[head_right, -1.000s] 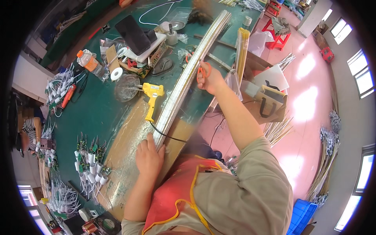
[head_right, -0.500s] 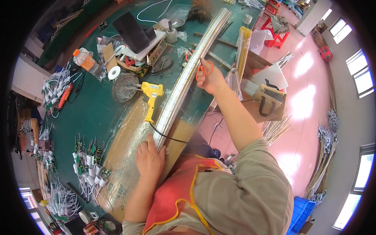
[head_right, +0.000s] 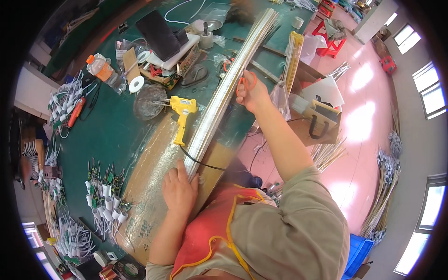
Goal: The person uses a yellow soldering iron to heat and solder connections on white LED light strips laid out on a workbench. They then pick up a bundle of the strips, place them on the table, and use orange scissors to cut the bundle.
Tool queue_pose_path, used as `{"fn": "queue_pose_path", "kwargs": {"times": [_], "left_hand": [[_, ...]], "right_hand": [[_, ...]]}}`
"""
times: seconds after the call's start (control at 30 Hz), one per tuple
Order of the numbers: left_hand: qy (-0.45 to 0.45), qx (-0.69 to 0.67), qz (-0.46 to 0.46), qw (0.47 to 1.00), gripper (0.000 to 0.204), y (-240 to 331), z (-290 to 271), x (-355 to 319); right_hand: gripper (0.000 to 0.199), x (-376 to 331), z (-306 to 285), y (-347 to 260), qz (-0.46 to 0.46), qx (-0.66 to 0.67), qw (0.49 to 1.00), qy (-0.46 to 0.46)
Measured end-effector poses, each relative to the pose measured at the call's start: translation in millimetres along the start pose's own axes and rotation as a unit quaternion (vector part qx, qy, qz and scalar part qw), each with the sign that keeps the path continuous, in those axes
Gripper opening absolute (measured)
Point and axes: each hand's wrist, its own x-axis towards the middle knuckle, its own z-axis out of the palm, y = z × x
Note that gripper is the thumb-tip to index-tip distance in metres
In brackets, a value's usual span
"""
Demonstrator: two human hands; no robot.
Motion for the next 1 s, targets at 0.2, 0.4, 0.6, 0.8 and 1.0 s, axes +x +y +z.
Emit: {"fn": "queue_pose_path", "kwargs": {"times": [0.2, 0.4, 0.6, 0.8, 1.0], "left_hand": [[-0.007, -0.009, -0.005, 1.000, 0.073, 0.4, 0.5, -1.1], [0.024, 0.013, 0.012, 1.000, 0.071, -1.8, 1.5, -0.9], [-0.004, -0.006, -0.002, 1.000, 0.071, 0.6, -0.5, -0.8], [-0.005, -0.006, -0.006, 1.000, 0.070, 0.0, -2.4, -1.5], [0.037, 0.017, 0.013, 0.999, 0.070, -1.9, 2.1, -0.2]], "right_hand": [[0.029, -2.4, 1.2, 0.0, 0.014, -0.003, 1.000, -0.008], [0.027, -4.5, 7.3, 1.7, 0.021, 0.001, 1.000, -0.003], [0.025, 6.9, 9.7, -4.3, -0.017, -0.011, 0.999, 0.029], [0.022, 6.6, 19.4, -9.4, -0.015, -0.011, 1.000, 0.009], [0.026, 46.7, -3.5, -22.9, -0.009, 0.045, 0.999, -0.015]]}}
